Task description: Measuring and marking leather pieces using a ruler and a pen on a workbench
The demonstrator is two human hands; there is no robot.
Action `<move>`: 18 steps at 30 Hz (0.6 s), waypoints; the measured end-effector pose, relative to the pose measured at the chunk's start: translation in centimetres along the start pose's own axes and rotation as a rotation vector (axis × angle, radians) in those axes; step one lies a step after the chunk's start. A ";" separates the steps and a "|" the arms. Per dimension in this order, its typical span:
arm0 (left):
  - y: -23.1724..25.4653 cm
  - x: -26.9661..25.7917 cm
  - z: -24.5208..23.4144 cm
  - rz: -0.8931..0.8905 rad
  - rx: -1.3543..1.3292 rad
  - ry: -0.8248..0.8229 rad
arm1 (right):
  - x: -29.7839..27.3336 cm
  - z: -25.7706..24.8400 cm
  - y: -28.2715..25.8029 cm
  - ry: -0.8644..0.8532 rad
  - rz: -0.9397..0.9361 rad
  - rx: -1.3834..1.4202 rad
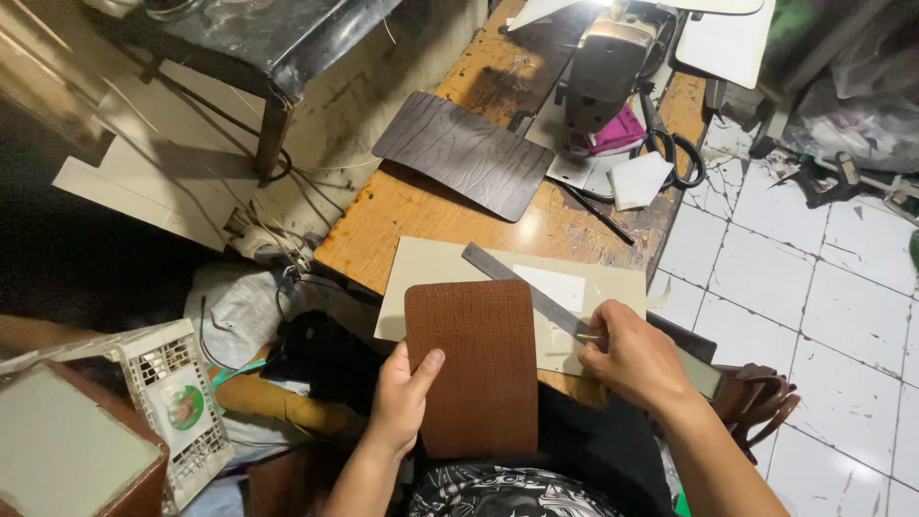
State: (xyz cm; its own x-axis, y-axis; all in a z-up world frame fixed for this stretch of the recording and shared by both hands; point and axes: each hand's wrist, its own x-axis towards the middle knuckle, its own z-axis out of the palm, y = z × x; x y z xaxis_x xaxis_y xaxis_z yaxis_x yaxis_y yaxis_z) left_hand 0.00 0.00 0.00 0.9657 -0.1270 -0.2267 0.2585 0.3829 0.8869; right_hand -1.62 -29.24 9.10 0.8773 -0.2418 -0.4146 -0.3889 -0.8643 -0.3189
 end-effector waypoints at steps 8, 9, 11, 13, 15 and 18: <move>0.3 2.3 -3.8 0.009 -0.615 -0.296 | 0.0 0.3 0.5 -0.002 0.019 0.051; -0.7 3.5 -5.7 0.064 -0.859 -0.695 | 0.1 0.4 0.5 0.007 0.023 0.062; 1.2 4.2 -5.1 -0.028 -0.954 -0.864 | -0.1 0.4 0.5 0.013 0.017 0.064; 2.5 4.2 -5.4 -0.119 -1.046 -1.032 | 0.0 0.7 0.6 0.018 0.009 0.063; 2.9 3.7 -6.2 -0.107 -1.000 -0.936 | 0.2 1.1 1.0 0.070 0.022 0.076; 2.6 3.3 -5.3 -0.100 -0.930 -0.802 | 0.2 1.0 0.8 0.061 0.038 0.051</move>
State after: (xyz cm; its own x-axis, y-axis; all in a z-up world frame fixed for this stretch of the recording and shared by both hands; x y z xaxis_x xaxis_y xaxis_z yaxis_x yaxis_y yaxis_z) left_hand 4.03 5.45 -0.54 0.7362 -0.5935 0.3253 0.5673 0.8033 0.1816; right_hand -2.01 -29.58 7.88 0.8763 -0.3018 -0.3755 -0.4351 -0.8305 -0.3477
